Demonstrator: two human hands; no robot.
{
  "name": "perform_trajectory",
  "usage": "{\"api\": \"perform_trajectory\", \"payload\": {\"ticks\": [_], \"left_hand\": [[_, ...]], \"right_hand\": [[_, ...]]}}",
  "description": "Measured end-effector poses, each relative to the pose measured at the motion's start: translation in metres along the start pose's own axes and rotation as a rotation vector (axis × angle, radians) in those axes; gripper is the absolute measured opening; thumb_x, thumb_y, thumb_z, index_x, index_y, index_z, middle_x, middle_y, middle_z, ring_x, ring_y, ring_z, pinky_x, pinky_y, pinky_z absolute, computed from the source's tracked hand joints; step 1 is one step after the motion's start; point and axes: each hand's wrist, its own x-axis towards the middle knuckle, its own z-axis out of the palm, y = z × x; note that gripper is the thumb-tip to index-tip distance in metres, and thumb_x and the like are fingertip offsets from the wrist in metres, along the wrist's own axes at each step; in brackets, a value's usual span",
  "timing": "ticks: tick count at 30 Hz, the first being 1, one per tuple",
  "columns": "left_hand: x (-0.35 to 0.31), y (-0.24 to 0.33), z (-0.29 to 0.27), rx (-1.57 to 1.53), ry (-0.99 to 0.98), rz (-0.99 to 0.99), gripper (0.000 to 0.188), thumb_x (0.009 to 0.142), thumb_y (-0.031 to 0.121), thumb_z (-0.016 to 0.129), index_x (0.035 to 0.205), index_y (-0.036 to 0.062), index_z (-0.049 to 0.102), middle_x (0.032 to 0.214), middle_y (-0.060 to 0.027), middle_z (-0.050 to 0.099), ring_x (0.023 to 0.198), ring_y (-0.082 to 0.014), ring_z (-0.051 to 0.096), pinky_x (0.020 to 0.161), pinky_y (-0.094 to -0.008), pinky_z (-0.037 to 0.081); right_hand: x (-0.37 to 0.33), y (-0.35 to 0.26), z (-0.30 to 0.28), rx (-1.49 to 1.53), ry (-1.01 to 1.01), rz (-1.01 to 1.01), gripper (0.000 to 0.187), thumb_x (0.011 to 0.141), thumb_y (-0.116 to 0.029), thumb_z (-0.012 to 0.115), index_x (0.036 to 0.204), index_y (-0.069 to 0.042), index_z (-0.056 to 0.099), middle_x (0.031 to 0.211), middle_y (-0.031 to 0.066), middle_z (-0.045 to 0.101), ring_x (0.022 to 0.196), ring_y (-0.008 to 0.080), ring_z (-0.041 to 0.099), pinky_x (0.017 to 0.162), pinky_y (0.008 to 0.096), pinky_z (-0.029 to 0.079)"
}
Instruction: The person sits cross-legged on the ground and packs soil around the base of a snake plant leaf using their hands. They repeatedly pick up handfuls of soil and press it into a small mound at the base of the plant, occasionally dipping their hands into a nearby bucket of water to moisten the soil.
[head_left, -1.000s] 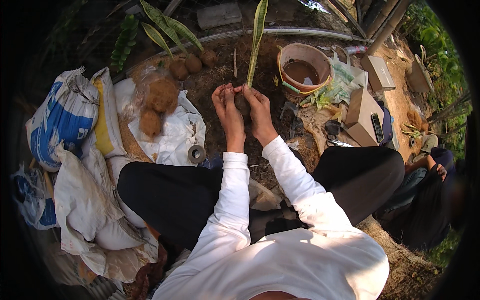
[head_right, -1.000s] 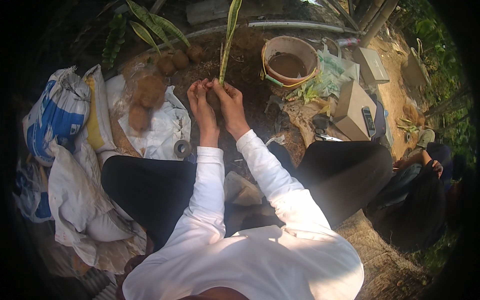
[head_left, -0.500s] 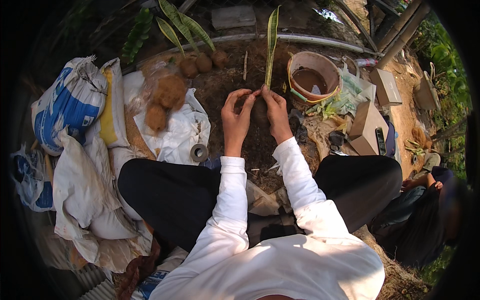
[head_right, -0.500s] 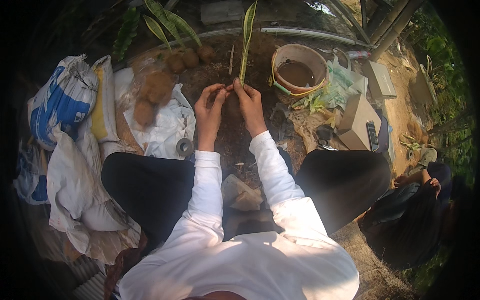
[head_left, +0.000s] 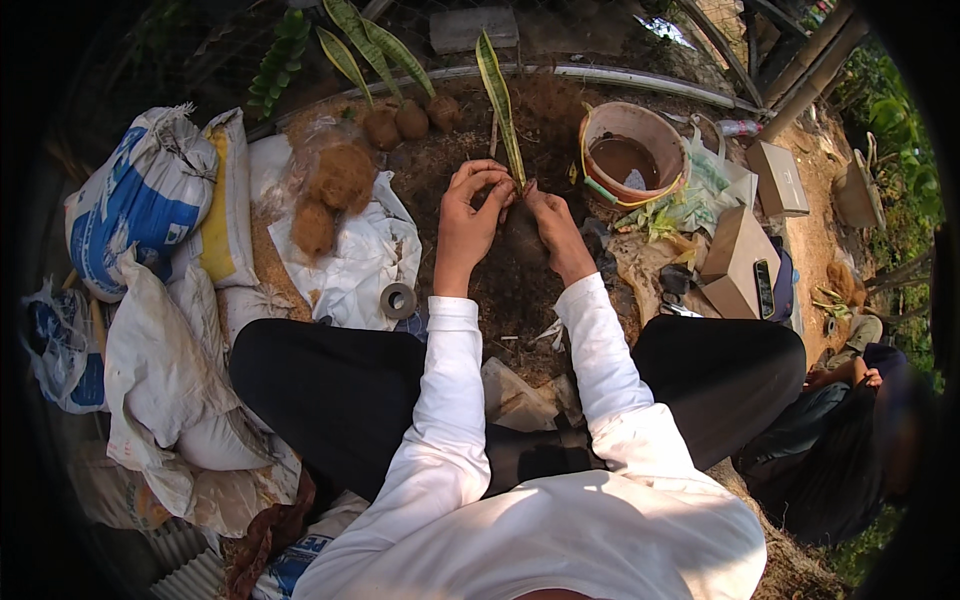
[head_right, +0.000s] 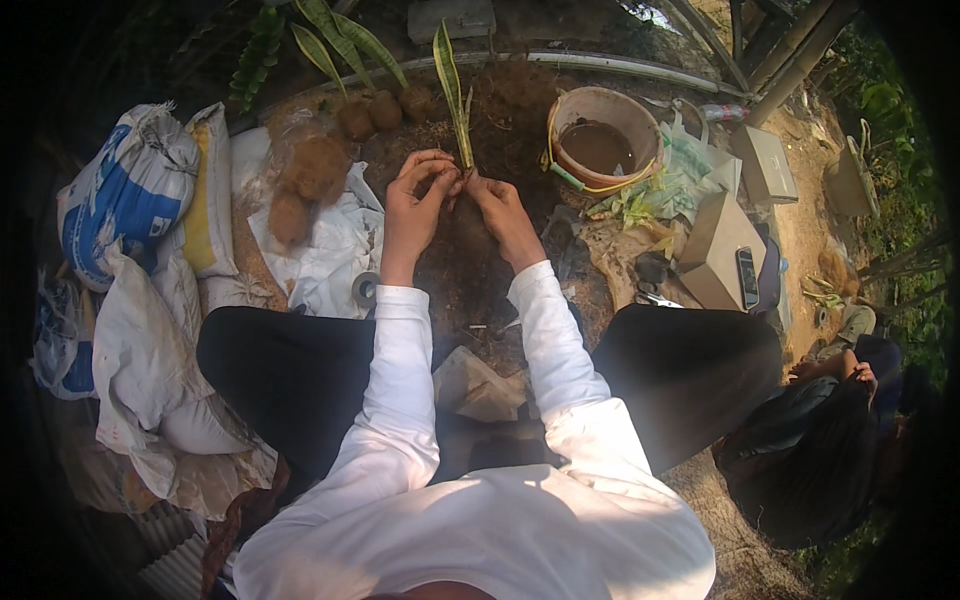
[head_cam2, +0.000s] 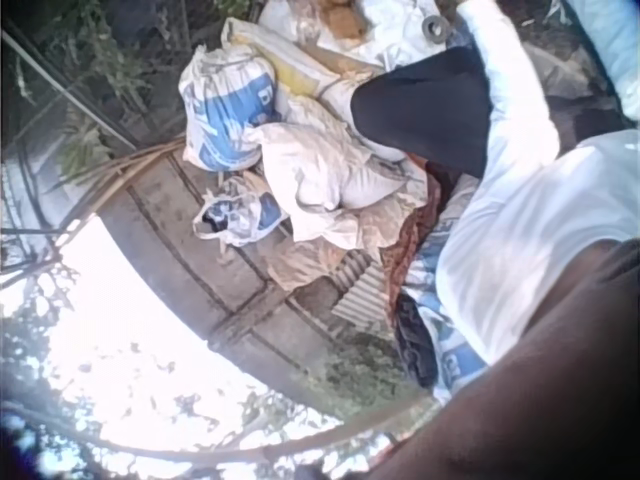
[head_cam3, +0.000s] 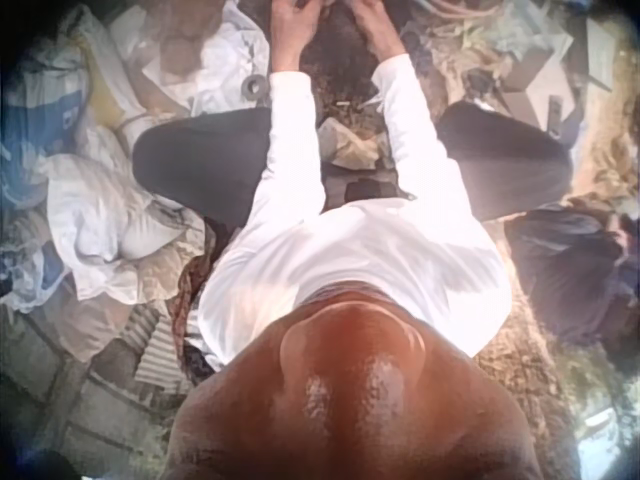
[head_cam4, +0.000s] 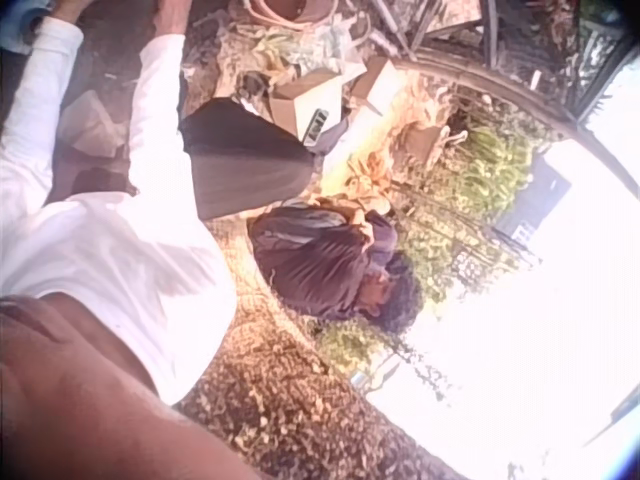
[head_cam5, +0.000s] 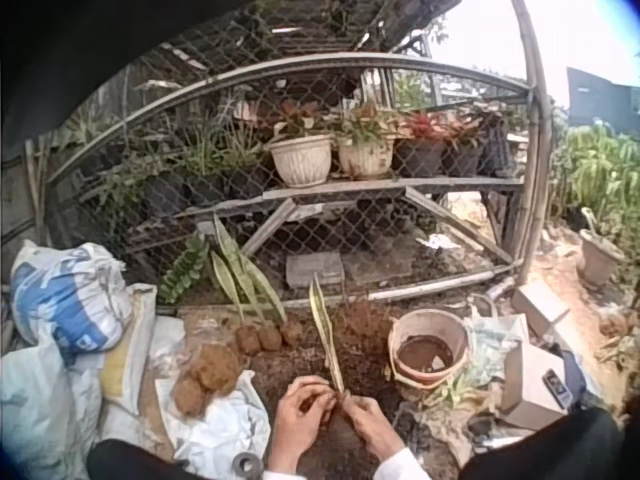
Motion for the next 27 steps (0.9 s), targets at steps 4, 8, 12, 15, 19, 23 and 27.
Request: {"api": "perform_trajectory", "payload": {"ticks": [4, 8, 12, 15, 19, 23, 27], "left_hand": [[0.000, -0.014, -0.018, -0.270, 0.234, -0.172, 0.014, 0.098, 0.010, 0.063, 0.104, -0.0029, 0.067, 0.105, -0.0051, 0.066, 0.095, -0.0127, 0.063, 0.083, -0.0261, 0.049], [-0.004, -0.028, -0.036, -0.470, 0.433, -0.270, 0.013, 0.100, 0.013, 0.061, 0.107, 0.0030, 0.064, 0.102, -0.0040, 0.066, 0.086, -0.0143, 0.066, 0.071, -0.0280, 0.051], [-0.010, -0.040, -0.059, -0.517, 0.624, -0.290, 0.011, 0.100, 0.013, 0.059, 0.107, 0.0043, 0.062, 0.101, -0.0043, 0.065, 0.080, -0.0164, 0.067, 0.065, -0.0291, 0.050], [-0.014, -0.053, -0.082, -0.493, 0.803, -0.237, 0.009, 0.099, 0.008, 0.058, 0.105, 0.0025, 0.062, 0.101, -0.0069, 0.065, 0.079, -0.0162, 0.066, 0.063, -0.0286, 0.049], [-0.018, -0.075, -0.110, -0.051, 0.872, -0.167, 0.026, 0.096, 0.008, 0.060, 0.119, -0.0049, 0.061, 0.111, -0.0160, 0.068, 0.094, -0.0213, 0.068, 0.077, -0.0324, 0.052], [-0.027, -0.075, -0.097, 0.485, 0.434, -0.307, 0.044, 0.095, 0.019, 0.065, 0.129, -0.0088, 0.058, 0.125, -0.0196, 0.065, 0.113, -0.0214, 0.063, 0.101, -0.0314, 0.045], [-0.022, -0.035, -0.028, -0.197, 0.245, -0.408, 0.039, 0.100, 0.026, 0.061, 0.125, -0.0045, 0.061, 0.127, -0.0161, 0.063, 0.115, -0.0201, 0.061, 0.100, -0.0311, 0.046]], "right_hand": [[0.000, -0.007, -0.006, 0.135, -0.140, 0.003, 0.041, 0.101, -0.041, 0.058, 0.102, 0.000, 0.064, 0.087, 0.0103, 0.067, 0.082, 0.0230, 0.069, 0.073, 0.0355, 0.058], [0.005, -0.002, -0.009, 0.328, -0.111, -0.009, 0.035, 0.101, -0.038, 0.058, 0.099, -0.004, 0.061, 0.089, 0.0111, 0.066, 0.089, 0.0296, 0.072, 0.073, 0.0417, 0.060], [0.007, -0.001, -0.015, 0.359, -0.107, 0.039, 0.032, 0.101, -0.037, 0.059, 0.099, -0.005, 0.060, 0.090, 0.0105, 0.065, 0.089, 0.0311, 0.071, 0.071, 0.0413, 0.059], [0.009, 0.001, -0.019, 0.368, -0.084, 0.067, 0.032, 0.100, -0.038, 0.060, 0.098, -0.006, 0.060, 0.092, 0.0105, 0.066, 0.087, 0.0300, 0.071, 0.069, 0.0399, 0.059], [0.012, 0.005, -0.020, 0.376, -0.021, 0.049, 0.033, 0.099, -0.039, 0.061, 0.097, -0.006, 0.061, 0.090, 0.0099, 0.066, 0.081, 0.0274, 0.070, 0.069, 0.0385, 0.058], [0.011, 0.005, -0.011, 0.361, 0.081, 0.036, 0.032, 0.098, -0.039, 0.064, 0.095, -0.007, 0.061, 0.085, 0.0093, 0.066, 0.076, 0.0249, 0.069, 0.068, 0.0381, 0.058], [0.012, 0.006, 0.011, 0.366, 0.114, 0.006, 0.032, 0.098, -0.036, 0.065, 0.092, -0.005, 0.062, 0.084, 0.0090, 0.067, 0.074, 0.0224, 0.068, 0.068, 0.0346, 0.056]]}}
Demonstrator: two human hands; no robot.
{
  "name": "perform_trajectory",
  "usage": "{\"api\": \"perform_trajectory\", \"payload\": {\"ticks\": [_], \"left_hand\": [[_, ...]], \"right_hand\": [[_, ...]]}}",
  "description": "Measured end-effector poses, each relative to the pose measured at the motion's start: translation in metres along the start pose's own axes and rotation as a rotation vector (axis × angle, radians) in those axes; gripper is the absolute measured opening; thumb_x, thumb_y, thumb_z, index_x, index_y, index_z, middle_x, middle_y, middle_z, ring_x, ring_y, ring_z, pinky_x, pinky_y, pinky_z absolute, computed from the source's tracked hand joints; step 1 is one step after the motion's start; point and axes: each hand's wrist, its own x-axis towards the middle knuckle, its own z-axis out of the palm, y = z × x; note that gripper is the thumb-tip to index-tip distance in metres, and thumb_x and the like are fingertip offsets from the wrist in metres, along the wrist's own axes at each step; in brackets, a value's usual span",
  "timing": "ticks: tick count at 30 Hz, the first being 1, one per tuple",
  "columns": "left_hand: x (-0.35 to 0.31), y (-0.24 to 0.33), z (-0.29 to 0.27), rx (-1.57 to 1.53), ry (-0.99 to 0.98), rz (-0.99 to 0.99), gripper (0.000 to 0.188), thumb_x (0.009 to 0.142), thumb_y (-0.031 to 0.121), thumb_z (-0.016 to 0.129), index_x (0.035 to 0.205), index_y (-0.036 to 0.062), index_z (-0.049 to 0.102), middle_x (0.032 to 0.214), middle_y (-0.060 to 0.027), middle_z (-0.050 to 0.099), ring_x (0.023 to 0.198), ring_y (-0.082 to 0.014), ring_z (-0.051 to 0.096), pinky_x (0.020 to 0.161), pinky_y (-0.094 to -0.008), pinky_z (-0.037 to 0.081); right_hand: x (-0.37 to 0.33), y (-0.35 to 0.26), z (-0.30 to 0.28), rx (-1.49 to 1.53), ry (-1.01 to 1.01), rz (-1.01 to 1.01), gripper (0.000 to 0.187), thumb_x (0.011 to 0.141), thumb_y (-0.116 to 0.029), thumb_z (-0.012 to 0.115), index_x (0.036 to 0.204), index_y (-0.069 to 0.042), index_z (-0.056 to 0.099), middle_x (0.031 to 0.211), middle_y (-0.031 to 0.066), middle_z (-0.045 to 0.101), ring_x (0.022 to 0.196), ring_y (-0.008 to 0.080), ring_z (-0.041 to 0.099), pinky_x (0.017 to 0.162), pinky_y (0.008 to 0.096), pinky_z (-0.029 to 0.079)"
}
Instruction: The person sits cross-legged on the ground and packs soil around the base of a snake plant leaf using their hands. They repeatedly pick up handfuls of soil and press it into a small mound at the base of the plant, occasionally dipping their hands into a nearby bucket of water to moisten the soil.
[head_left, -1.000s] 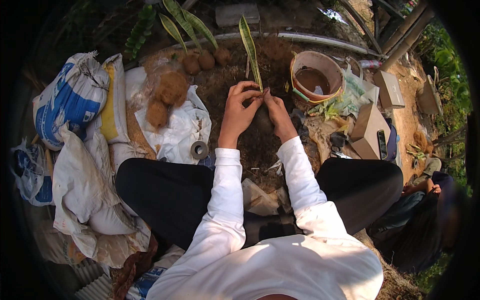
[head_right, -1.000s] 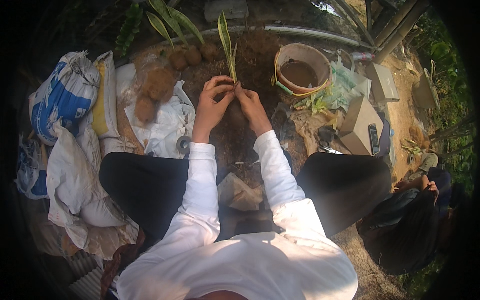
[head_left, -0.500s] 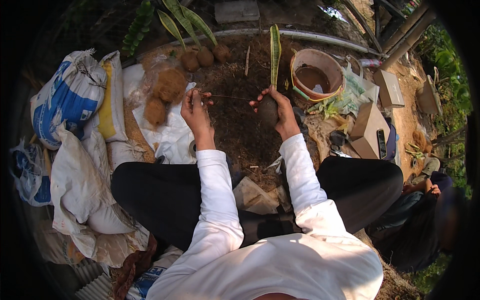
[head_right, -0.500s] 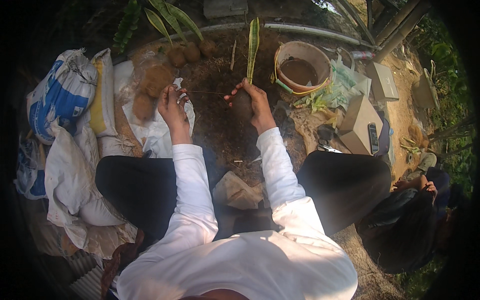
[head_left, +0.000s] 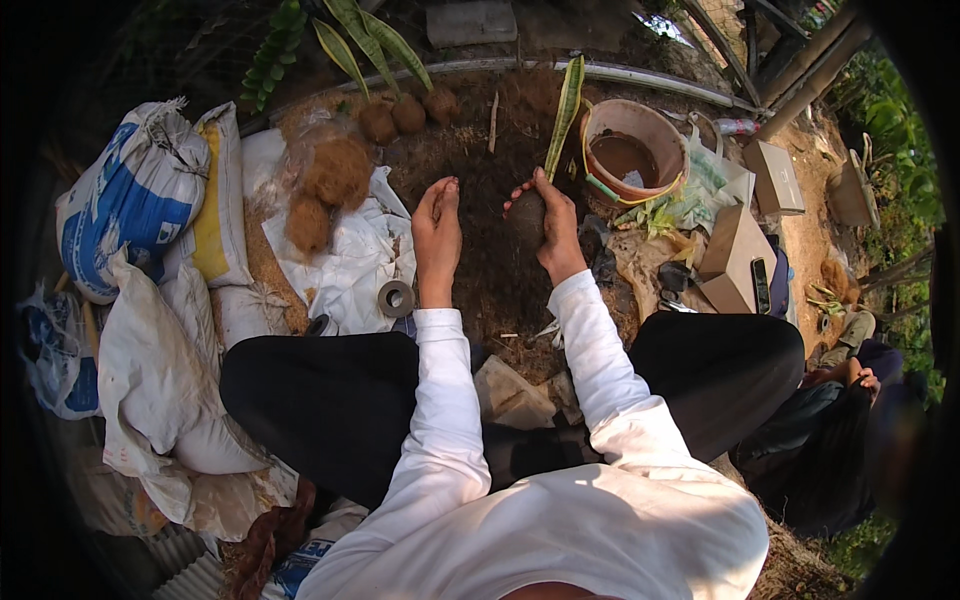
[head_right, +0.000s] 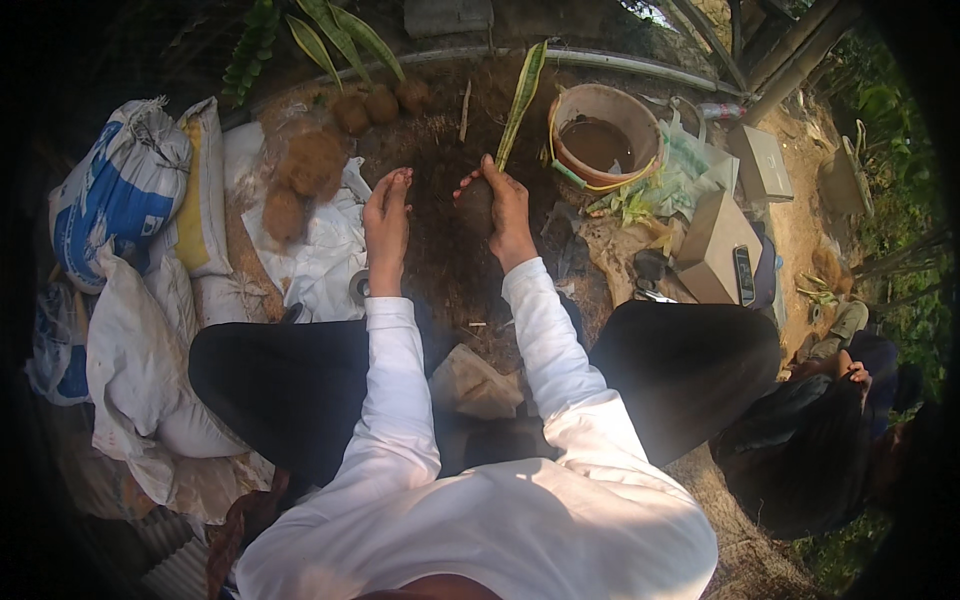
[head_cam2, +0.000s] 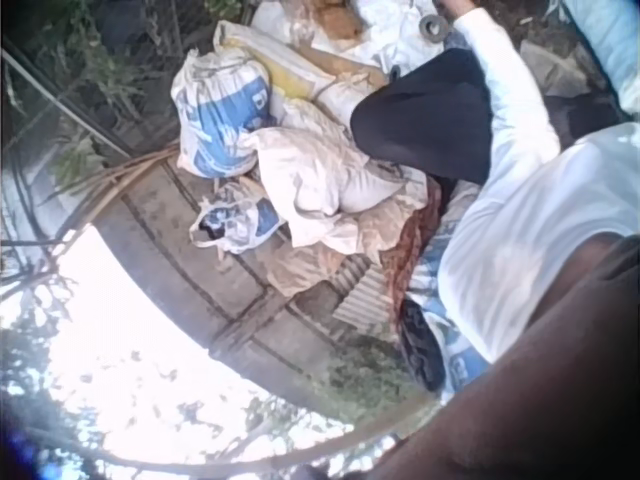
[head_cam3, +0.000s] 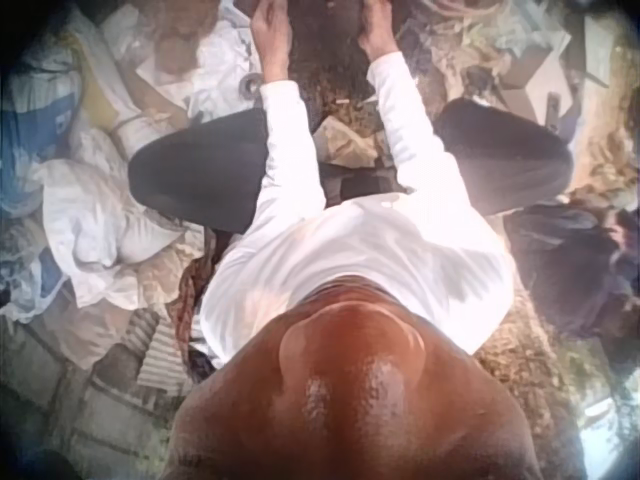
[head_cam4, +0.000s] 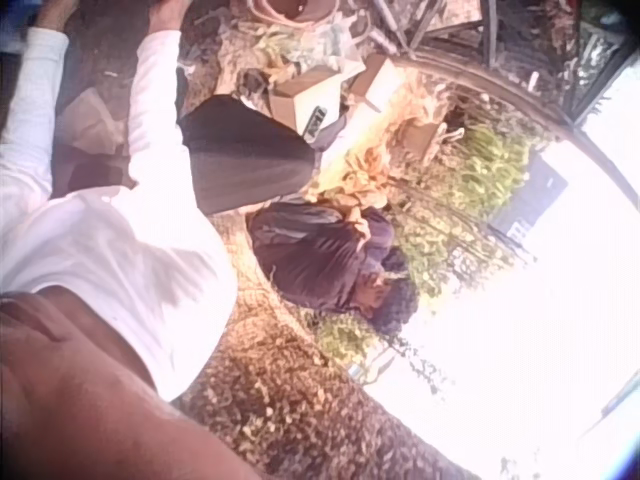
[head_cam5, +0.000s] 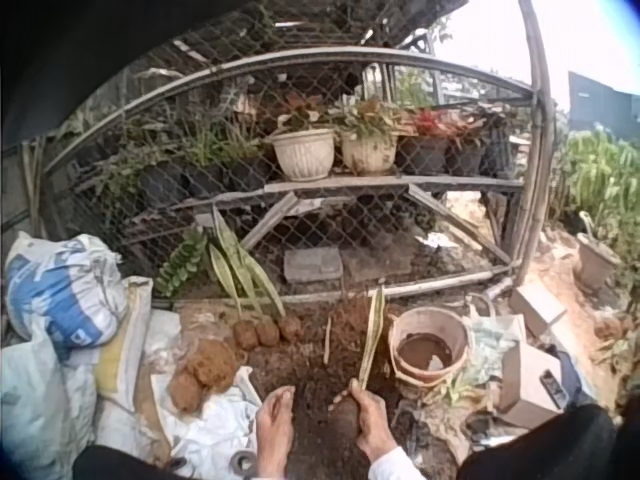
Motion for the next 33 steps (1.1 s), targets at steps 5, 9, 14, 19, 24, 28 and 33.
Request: {"api": "perform_trajectory", "payload": {"ticks": [5, 9, 14, 19, 24, 28, 33], "left_hand": [[-0.025, 0.014, 0.055, 0.079, -0.008, 0.121, 0.036, 0.105, 0.026, 0.051, 0.125, -0.0022, 0.060, 0.122, -0.0090, 0.064, 0.116, -0.0181, 0.057, 0.103, -0.0308, 0.041], [-0.014, 0.009, 0.040, -0.451, 0.025, 0.060, 0.037, 0.104, 0.027, 0.054, 0.128, -0.0013, 0.056, 0.122, -0.0081, 0.062, 0.116, -0.0169, 0.057, 0.104, -0.0312, 0.041], [-0.026, 0.007, 0.061, -0.461, 0.048, 0.075, 0.038, 0.106, 0.022, 0.050, 0.136, -0.0010, 0.046, 0.134, -0.0133, 0.053, 0.120, -0.0184, 0.056, 0.108, -0.0331, 0.040], [-0.030, 0.005, 0.065, -0.240, 0.159, 0.195, 0.035, 0.105, 0.020, 0.050, 0.133, -0.0005, 0.046, 0.134, -0.0134, 0.053, 0.120, -0.0189, 0.056, 0.109, -0.0345, 0.040], [-0.015, -0.007, 0.050, -0.708, 0.019, 0.014, 0.037, 0.104, 0.027, 0.052, 0.131, 0.0023, 0.047, 0.129, -0.0122, 0.057, 0.120, -0.0201, 0.056, 0.106, -0.0359, 0.044], [-0.016, -0.006, 0.047, -0.979, -0.115, -0.140, 0.042, 0.104, 0.037, 0.053, 0.131, 0.0047, 0.047, 0.129, -0.0099, 0.057, 0.119, -0.0204, 0.057, 0.107, -0.0358, 0.044], [-0.017, -0.006, 0.056, -0.611, 0.065, 0.048, 0.048, 0.106, 0.045, 0.043, 0.129, 0.0031, 0.047, 0.129, -0.0115, 0.056, 0.120, -0.0219, 0.055, 0.106, -0.0368, 0.043]], "right_hand": [[-0.020, 0.020, 0.037, -0.195, -0.008, -0.106, 0.033, 0.101, -0.036, 0.061, 0.104, -0.004, 0.069, 0.095, 0.0012, 0.069, 0.087, 0.0085, 0.061, 0.079, 0.0242, 0.048], [-0.015, 0.020, 0.038, -0.253, -0.153, -0.194, 0.034, 0.103, -0.034, 0.058, 0.108, -0.002, 0.070, 0.099, 0.0016, 0.069, 0.092, 0.0087, 0.060, 0.087, 0.0242, 0.045], [-0.010, 0.034, 0.029, -0.035, -0.153, -0.208, 0.033, 0.103, -0.036, 0.057, 0.101, -0.004, 0.067, 0.094, 0.0024, 0.068, 0.085, 0.0097, 0.063, 0.077, 0.0262, 0.052], [-0.016, 0.029, 0.031, -0.117, -0.124, -0.150, 0.035, 0.103, -0.035, 0.057, 0.094, -0.003, 0.069, 0.094, 0.0007, 0.068, 0.086, 0.0081, 0.061, 0.078, 0.0246, 0.049], [-0.021, 0.022, 0.047, -0.262, -0.140, -0.236, 0.047, 0.104, -0.045, 0.051, 0.098, -0.002, 0.070, 0.097, 0.0035, 0.068, 0.090, 0.0106, 0.062, 0.083, 0.0271, 0.049], [-0.022, 0.006, 0.040, -0.183, -0.235, -0.200, 0.058, 0.103, -0.054, 0.046, 0.096, 0.000, 0.068, 0.095, 0.0066, 0.068, 0.088, 0.0133, 0.064, 0.082, 0.0279, 0.051], [-0.020, 0.012, 0.033, -0.192, -0.196, -0.227, 0.057, 0.103, -0.053, 0.046, 0.096, -0.001, 0.066, 0.088, 0.0089, 0.067, 0.074, 0.0161, 0.064, 0.072, 0.0307, 0.055]]}}
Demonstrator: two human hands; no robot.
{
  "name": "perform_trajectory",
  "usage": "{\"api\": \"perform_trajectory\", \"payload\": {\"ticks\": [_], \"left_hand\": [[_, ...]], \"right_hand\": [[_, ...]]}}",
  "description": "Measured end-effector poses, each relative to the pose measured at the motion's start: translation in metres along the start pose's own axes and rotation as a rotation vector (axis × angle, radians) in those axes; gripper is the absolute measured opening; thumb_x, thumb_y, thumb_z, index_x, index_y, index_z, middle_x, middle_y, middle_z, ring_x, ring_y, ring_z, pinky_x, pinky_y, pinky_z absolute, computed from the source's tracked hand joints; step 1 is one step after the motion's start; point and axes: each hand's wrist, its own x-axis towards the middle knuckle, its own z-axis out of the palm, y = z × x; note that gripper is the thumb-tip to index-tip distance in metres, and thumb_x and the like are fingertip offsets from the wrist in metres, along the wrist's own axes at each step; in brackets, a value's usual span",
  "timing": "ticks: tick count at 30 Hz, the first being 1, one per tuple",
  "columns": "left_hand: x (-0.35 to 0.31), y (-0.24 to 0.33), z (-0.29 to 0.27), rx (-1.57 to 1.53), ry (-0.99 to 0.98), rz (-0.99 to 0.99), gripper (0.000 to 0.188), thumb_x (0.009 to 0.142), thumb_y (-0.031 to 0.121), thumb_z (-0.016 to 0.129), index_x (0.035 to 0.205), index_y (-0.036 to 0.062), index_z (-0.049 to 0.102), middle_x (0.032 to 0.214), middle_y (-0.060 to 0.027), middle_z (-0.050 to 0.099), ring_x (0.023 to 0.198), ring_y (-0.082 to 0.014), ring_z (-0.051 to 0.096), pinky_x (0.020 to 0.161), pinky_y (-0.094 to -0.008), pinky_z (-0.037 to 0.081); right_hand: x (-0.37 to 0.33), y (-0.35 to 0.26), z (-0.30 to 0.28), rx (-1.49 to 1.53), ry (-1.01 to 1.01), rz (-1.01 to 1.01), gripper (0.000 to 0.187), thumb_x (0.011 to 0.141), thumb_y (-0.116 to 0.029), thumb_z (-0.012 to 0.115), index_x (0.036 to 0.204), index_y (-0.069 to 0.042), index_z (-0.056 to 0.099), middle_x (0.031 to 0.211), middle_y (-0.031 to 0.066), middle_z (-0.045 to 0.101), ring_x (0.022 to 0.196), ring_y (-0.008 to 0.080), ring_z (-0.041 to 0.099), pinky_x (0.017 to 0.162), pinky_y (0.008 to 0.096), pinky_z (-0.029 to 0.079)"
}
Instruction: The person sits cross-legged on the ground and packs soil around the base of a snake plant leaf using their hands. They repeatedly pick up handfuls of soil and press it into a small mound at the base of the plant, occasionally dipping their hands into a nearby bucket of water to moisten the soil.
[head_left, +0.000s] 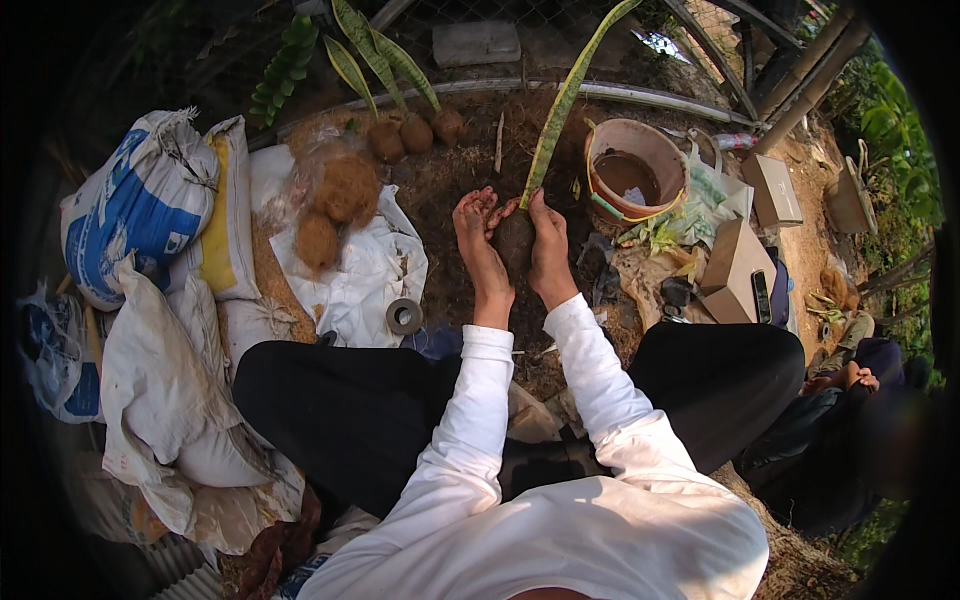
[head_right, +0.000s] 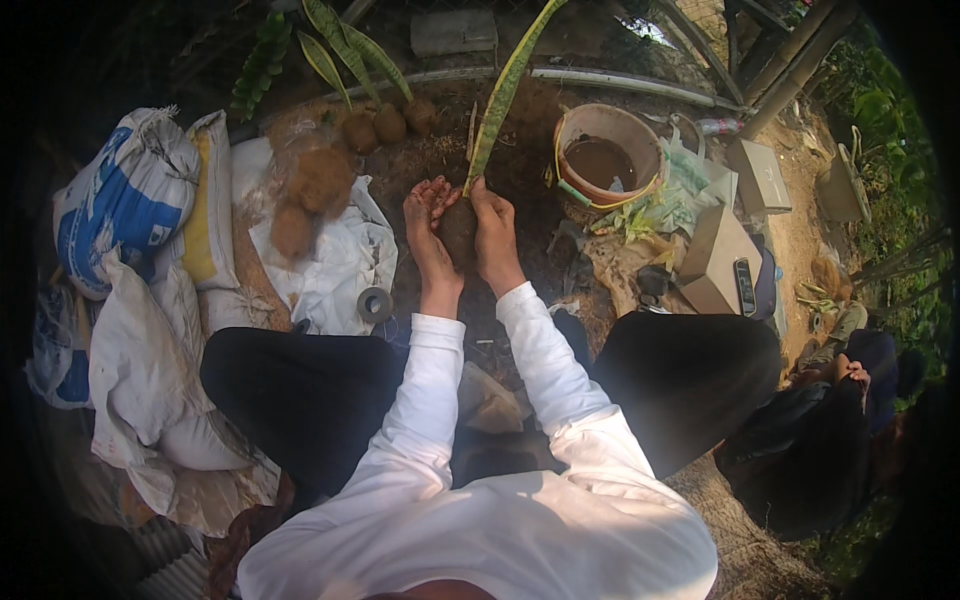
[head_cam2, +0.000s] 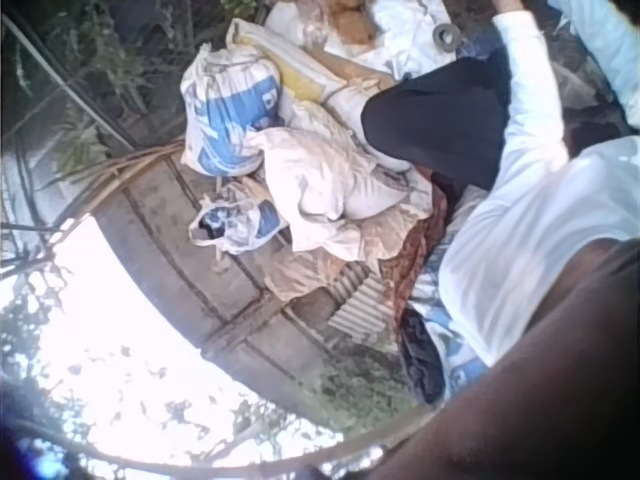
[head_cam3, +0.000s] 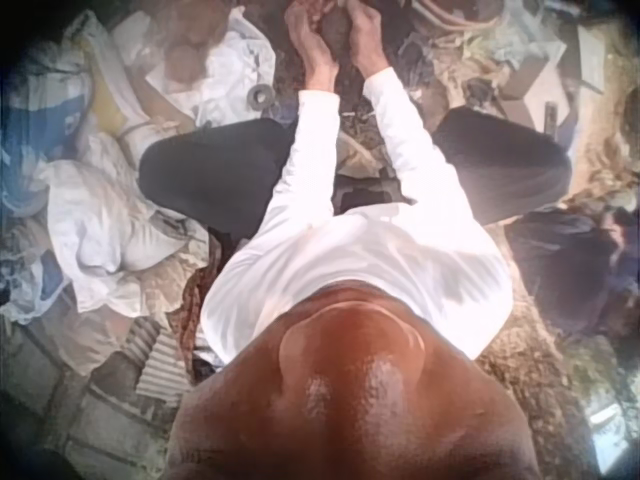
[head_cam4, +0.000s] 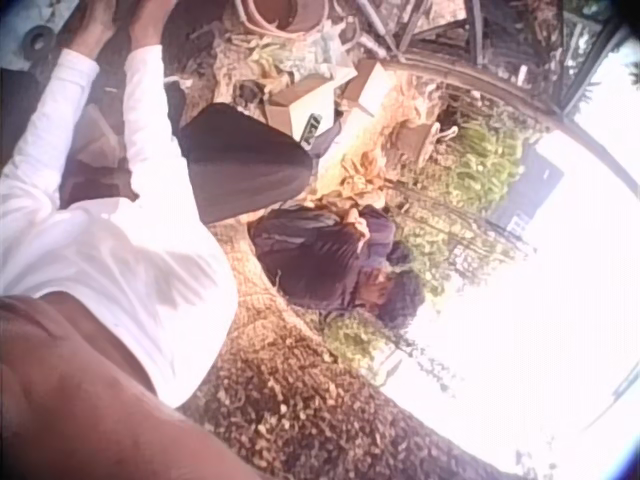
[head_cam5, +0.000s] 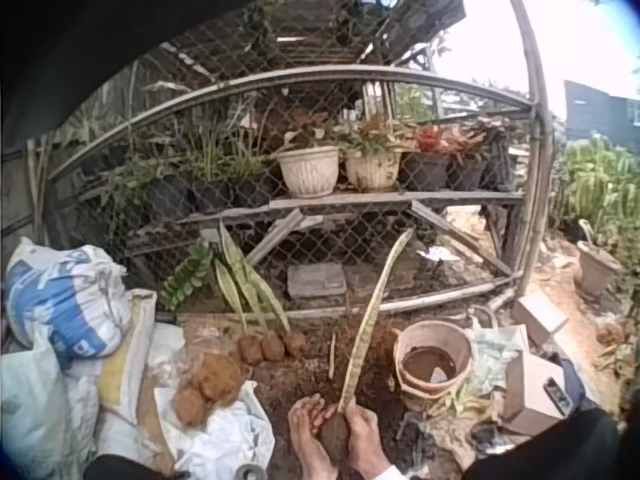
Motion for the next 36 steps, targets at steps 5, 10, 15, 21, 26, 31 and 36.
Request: {"api": "perform_trajectory", "payload": {"ticks": [5, 10, 15, 21, 26, 31, 36], "left_hand": [[-0.009, 0.005, 0.010, 0.296, 0.020, 0.238, 0.044, 0.108, 0.041, 0.039, 0.123, 0.0005, 0.051, 0.122, -0.0125, 0.056, 0.113, -0.0220, 0.057, 0.100, -0.0354, 0.045], [-0.010, 0.010, 0.007, 0.373, 0.179, 0.218, 0.038, 0.108, 0.031, 0.036, 0.111, -0.0011, 0.055, 0.107, -0.0118, 0.060, 0.101, -0.0210, 0.061, 0.093, -0.0348, 0.049], [0.000, 0.026, 0.007, -0.292, 0.169, -0.280, 0.039, 0.109, 0.037, 0.038, 0.105, 0.0038, 0.058, 0.101, -0.0080, 0.064, 0.096, -0.0195, 0.062, 0.090, -0.0339, 0.050], [-0.003, 0.012, 0.011, -0.054, 0.122, -0.076, 0.036, 0.109, 0.035, 0.039, 0.109, 0.0039, 0.057, 0.106, -0.0075, 0.062, 0.100, -0.0181, 0.059, 0.093, -0.0348, 0.048], [-0.011, 0.005, 0.016, 0.517, 0.115, 0.249, 0.030, 0.107, 0.027, 0.043, 0.114, -0.0006, 0.055, 0.109, -0.0109, 0.061, 0.098, -0.0215, 0.059, 0.089, -0.0347, 0.047], [0.007, -0.007, -0.014, 0.079, 0.199, -0.145, 0.033, 0.107, 0.034, 0.045, 0.112, 0.0039, 0.059, 0.108, -0.0087, 0.064, 0.101, -0.0196, 0.062, 0.088, -0.0327, 0.048], [0.001, -0.012, -0.015, -0.313, 0.145, -0.367, 0.033, 0.107, 0.038, 0.046, 0.108, 0.0067, 0.056, 0.105, -0.0077, 0.062, 0.097, -0.0183, 0.062, 0.090, -0.0339, 0.050]], "right_hand": [[-0.002, -0.007, 0.008, 0.158, 0.109, 0.094, 0.055, 0.103, -0.054, 0.046, 0.092, -0.003, 0.064, 0.083, 0.0078, 0.066, 0.071, 0.0153, 0.063, 0.069, 0.0296, 0.054], [-0.012, 0.007, 0.017, -0.018, 0.121, 0.124, 0.055, 0.103, -0.055, 0.047, 0.095, -0.003, 0.065, 0.085, 0.0053, 0.067, 0.075, 0.0131, 0.063, 0.071, 0.0274, 0.052], [-0.005, 0.012, 0.013, 0.000, 0.080, 0.043, 0.053, 0.103, -0.052, 0.048, 0.103, -0.003, 0.067, 0.093, 0.0052, 0.068, 0.082, 0.0148, 0.065, 0.077, 0.0280, 0.053], [-0.002, 0.000, 0.009, 0.300, -0.010, 0.120, 0.046, 0.104, -0.045, 0.051, 0.103, -0.001, 0.063, 0.090, 0.0087, 0.067, 0.080, 0.0185, 0.066, 0.075, 0.0322, 0.055], [-0.006, 0.019, -0.002, 0.125, 0.207, 0.182, 0.041, 0.103, -0.043, 0.055, 0.095, -0.004, 0.065, 0.085, 0.0045, 0.065, 0.076, 0.0135, 0.061, 0.070, 0.0280, 0.051], [-0.005, 0.027, 0.002, 0.121, 0.136, 0.220, 0.043, 0.103, -0.044, 0.055, 0.096, -0.004, 0.067, 0.095, 0.0038, 0.068, 0.087, 0.0124, 0.062, 0.081, 0.0280, 0.049], [-0.003, 0.018, -0.008, 0.247, 0.015, 0.156, 0.033, 0.101, -0.032, 0.058, 0.097, -0.001, 0.066, 0.094, 0.0098, 0.070, 0.088, 0.0179, 0.067, 0.084, 0.0323, 0.053]]}}
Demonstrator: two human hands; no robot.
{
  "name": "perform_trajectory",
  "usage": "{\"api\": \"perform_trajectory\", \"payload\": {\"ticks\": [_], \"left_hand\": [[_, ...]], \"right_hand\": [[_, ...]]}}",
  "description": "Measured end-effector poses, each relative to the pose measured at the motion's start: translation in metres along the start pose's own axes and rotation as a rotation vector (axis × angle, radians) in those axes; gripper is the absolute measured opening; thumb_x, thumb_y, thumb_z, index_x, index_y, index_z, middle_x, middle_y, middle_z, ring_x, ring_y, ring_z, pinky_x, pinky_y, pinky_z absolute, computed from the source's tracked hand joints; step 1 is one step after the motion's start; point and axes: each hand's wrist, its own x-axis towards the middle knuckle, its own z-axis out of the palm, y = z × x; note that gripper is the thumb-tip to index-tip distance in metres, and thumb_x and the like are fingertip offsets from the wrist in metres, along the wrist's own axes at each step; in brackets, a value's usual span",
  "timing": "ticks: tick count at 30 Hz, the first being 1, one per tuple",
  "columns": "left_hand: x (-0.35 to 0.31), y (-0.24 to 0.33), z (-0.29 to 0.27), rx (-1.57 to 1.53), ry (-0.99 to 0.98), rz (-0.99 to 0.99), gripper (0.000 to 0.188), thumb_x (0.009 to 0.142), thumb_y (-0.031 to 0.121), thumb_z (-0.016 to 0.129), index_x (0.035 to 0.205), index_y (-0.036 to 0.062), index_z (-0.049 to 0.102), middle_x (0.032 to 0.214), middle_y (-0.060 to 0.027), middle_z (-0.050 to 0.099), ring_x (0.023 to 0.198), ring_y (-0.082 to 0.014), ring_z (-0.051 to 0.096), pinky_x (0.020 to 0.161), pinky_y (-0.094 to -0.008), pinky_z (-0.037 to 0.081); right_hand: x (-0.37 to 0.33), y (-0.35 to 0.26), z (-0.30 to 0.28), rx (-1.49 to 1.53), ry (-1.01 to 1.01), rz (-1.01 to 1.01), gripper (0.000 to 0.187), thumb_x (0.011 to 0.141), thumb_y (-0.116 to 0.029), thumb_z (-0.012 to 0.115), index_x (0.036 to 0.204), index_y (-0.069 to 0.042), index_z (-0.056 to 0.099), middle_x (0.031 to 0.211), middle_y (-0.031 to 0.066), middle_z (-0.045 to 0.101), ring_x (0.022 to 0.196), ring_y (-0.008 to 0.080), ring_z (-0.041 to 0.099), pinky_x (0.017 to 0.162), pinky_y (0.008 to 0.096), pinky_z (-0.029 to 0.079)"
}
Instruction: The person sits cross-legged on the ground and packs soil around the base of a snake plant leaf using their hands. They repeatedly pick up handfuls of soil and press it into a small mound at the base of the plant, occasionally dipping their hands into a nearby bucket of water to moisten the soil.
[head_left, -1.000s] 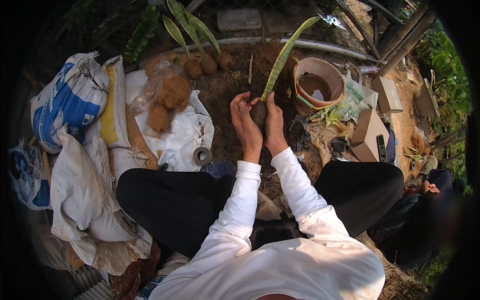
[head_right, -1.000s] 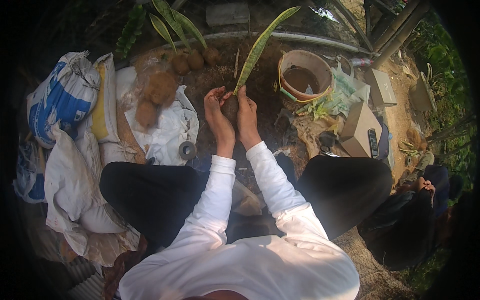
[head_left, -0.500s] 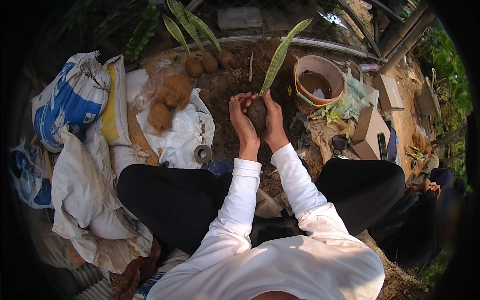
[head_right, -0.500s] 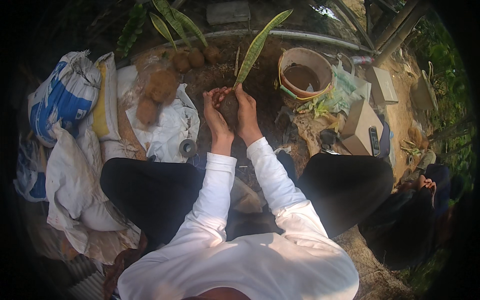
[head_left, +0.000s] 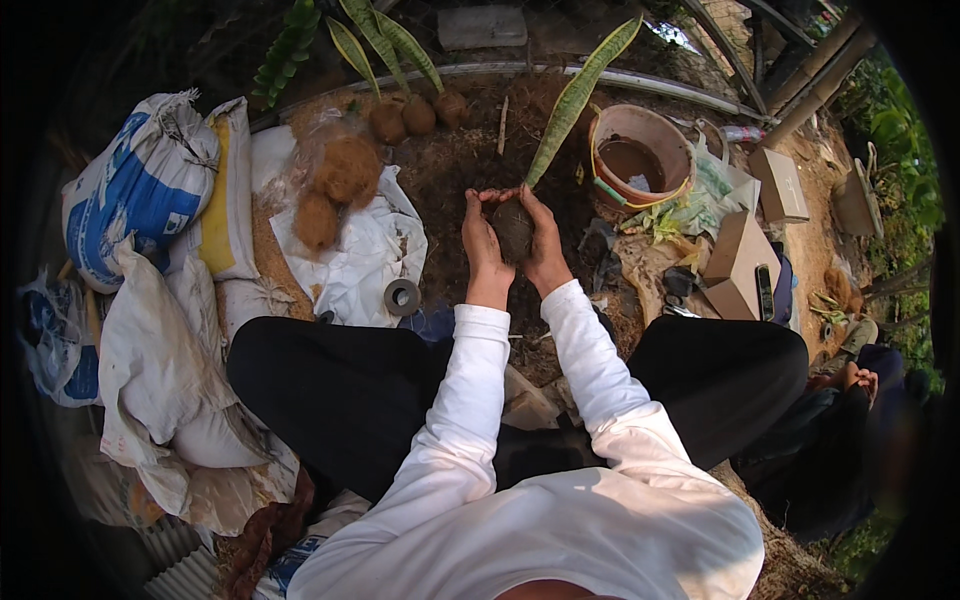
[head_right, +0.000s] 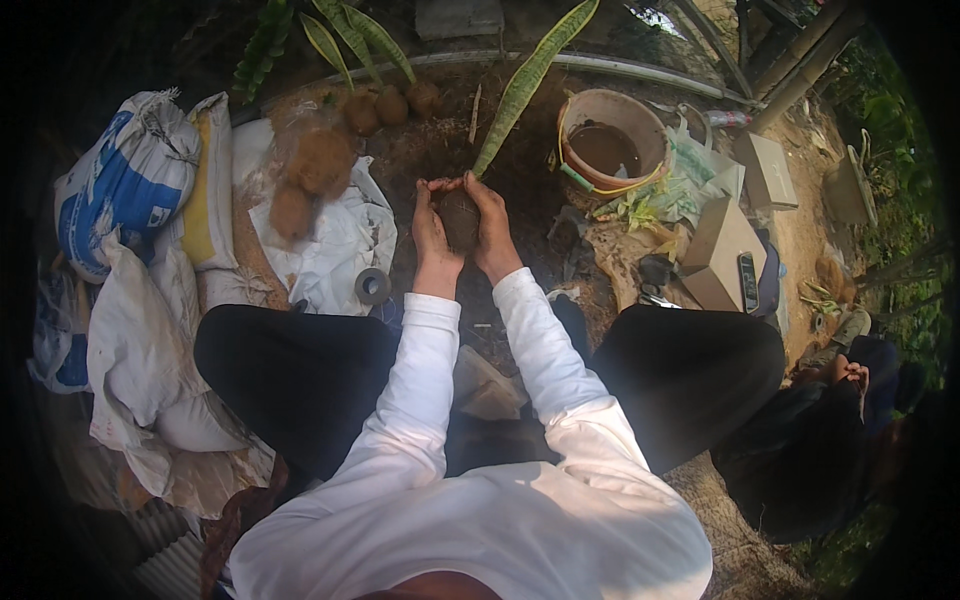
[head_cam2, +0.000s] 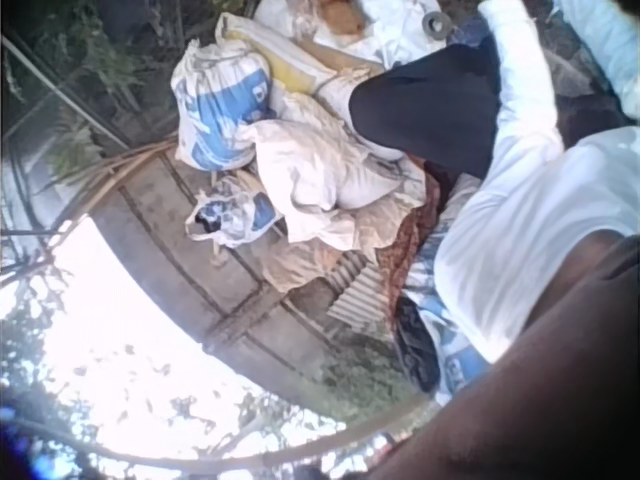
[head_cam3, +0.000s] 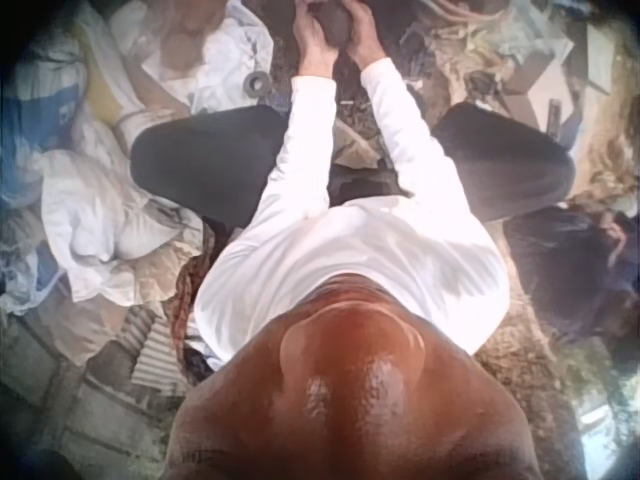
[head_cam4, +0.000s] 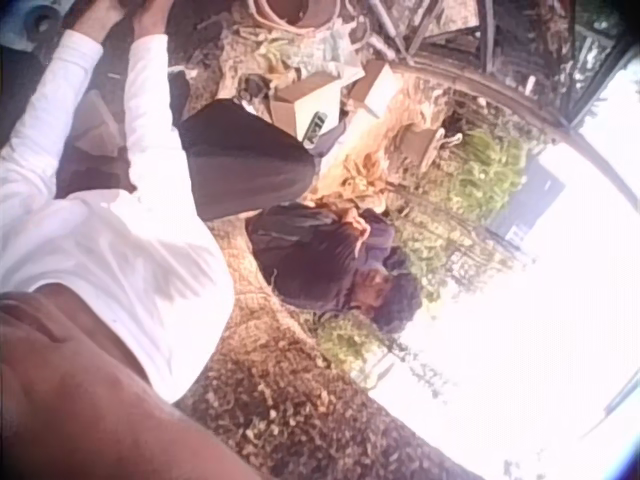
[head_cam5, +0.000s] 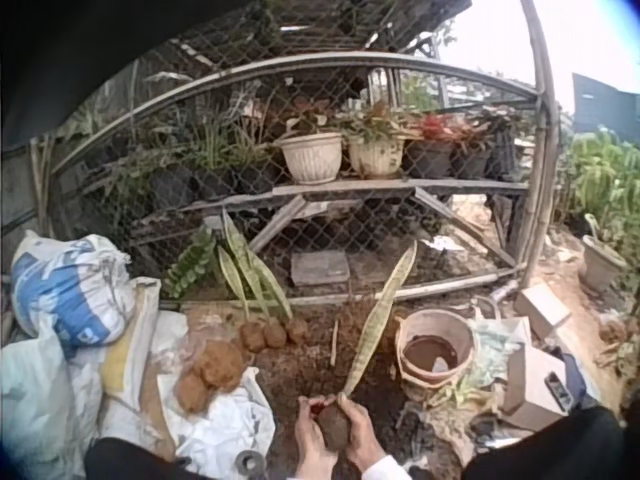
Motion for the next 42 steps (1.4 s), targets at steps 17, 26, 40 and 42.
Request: {"api": "perform_trajectory", "payload": {"ticks": [17, 26, 40, 42], "left_hand": [[0.013, 0.022, -0.013, 0.654, 0.131, 0.442, 0.027, 0.106, 0.027, 0.047, 0.111, 0.0029, 0.059, 0.106, -0.0077, 0.062, 0.103, -0.0177, 0.058, 0.091, -0.0319, 0.047], [0.029, 0.028, -0.018, 0.116, -0.037, 0.198, 0.034, 0.106, 0.039, 0.047, 0.112, 0.0074, 0.056, 0.108, -0.0051, 0.060, 0.103, -0.0165, 0.057, 0.097, -0.0312, 0.045], [0.022, 0.029, -0.023, 0.303, 0.023, 0.254, 0.022, 0.104, 0.022, 0.055, 0.114, 0.0031, 0.058, 0.106, -0.0062, 0.063, 0.101, -0.0140, 0.059, 0.090, -0.0296, 0.045], [0.017, 0.017, -0.012, 0.489, 0.021, 0.304, 0.021, 0.104, 0.021, 0.052, 0.112, 0.0024, 0.060, 0.106, -0.0062, 0.064, 0.102, -0.0144, 0.059, 0.093, -0.0290, 0.044]], "right_hand": [[0.022, 0.046, 0.012, -0.220, 0.166, 0.073, 0.035, 0.100, -0.034, 0.060, 0.094, -0.001, 0.069, 0.093, 0.0070, 0.070, 0.086, 0.0152, 0.065, 0.081, 0.0281, 0.050], [0.038, 0.029, 0.017, -0.002, -0.060, 0.031, 0.036, 0.103, -0.034, 0.056, 0.098, -0.001, 0.067, 0.096, 0.0119, 0.070, 0.090, 0.0203, 0.067, 0.083, 0.0327, 0.054], [0.022, 0.037, 0.025, -0.128, 0.043, 0.029, 0.036, 0.102, -0.036, 0.059, 0.101, -0.001, 0.070, 0.102, 0.0055, 0.068, 0.098, 0.0133, 0.060, 0.093, 0.0288, 0.044], [0.023, 0.032, 0.011, -0.091, 0.132, 0.107, 0.040, 0.101, -0.040, 0.059, 0.102, -0.002, 0.070, 0.102, 0.0057, 0.068, 0.099, 0.0143, 0.059, 0.094, 0.0298, 0.044]]}}
